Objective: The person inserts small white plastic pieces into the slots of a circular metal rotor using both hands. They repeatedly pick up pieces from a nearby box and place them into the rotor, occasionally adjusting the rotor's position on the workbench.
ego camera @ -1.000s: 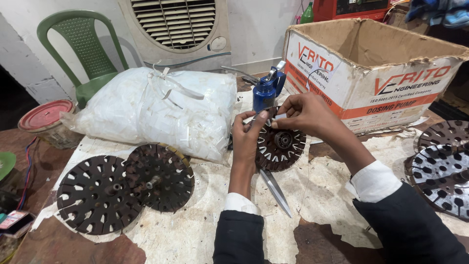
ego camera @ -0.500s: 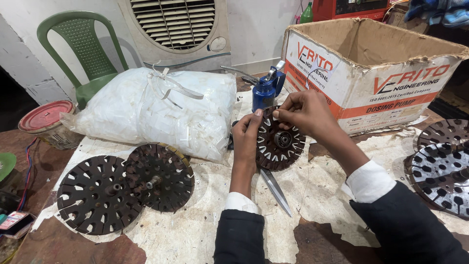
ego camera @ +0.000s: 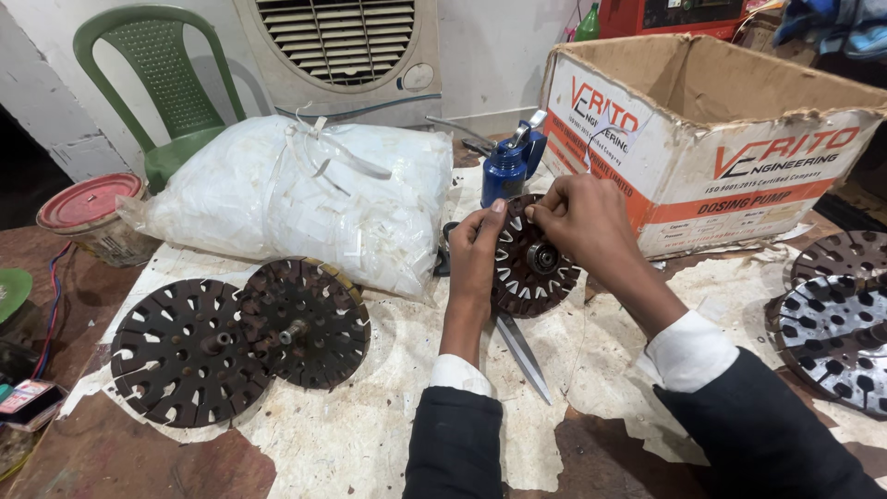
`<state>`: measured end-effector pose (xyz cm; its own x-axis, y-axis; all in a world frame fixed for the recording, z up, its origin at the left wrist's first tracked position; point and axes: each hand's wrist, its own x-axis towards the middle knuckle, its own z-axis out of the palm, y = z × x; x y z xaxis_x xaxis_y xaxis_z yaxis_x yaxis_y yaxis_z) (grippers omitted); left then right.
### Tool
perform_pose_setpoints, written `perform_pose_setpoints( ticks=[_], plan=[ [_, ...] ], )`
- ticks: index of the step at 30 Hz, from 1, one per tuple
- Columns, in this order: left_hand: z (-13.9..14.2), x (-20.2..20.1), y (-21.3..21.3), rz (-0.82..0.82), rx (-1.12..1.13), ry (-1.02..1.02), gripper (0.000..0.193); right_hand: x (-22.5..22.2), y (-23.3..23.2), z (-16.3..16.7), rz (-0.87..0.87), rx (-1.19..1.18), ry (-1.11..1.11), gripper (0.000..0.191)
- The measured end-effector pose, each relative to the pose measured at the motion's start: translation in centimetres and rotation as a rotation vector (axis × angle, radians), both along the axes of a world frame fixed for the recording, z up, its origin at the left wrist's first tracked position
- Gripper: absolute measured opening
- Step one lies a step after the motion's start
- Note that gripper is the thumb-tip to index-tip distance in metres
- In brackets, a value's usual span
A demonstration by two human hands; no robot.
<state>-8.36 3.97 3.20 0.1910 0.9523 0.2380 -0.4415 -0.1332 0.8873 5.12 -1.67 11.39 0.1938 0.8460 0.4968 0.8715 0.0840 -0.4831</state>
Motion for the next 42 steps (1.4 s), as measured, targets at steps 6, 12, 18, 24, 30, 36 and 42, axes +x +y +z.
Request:
perform_pose_setpoints(
  ticks=[6, 12, 18, 24, 30, 36, 42],
  plan=[
    [0.1, -0.1, -0.4, -0.010, -0.037, -0.036, 0.049, -0.1, -0.1, 0.0, 0.018, -0.016, 0.080, 0.023],
    [-0.1, -0.2, -0.4, 0.010, 0.026, -0.018, 0.046, -0.1, -0.1, 0.2, 0.114, -0.058, 0.196, 0.021],
    [-0.4, -0.2, -0.1, 0.028, 0.046, 0.000, 0.049, -0.4, -0.4, 0.4, 0.077, -0.085, 0.280, 0.023],
    [-0.9, 0.0, 0.0, 0.021, 0.021, -0.028, 0.050, -0.6, -0.5, 0.8, 0.094, -0.125, 0.331, 0.022],
    [-0.4, -0.1, -0.4, 0.028, 0.029, 0.017, 0.058, -0.8, -0.7, 1.2, 0.083, -0.157, 0.324, 0.025],
    [0.3, -0.4, -0.9, 0.012, 0.032, 0.012, 0.067, -1.0, -0.9, 1.3, 0.135, -0.108, 0.272, 0.022],
    [0.4, -0.3, -0.9, -0.009, 0.045, -0.014, 0.065, 0.0, -0.5, 0.8, 0.210, -0.082, 0.308, 0.020]
  ],
)
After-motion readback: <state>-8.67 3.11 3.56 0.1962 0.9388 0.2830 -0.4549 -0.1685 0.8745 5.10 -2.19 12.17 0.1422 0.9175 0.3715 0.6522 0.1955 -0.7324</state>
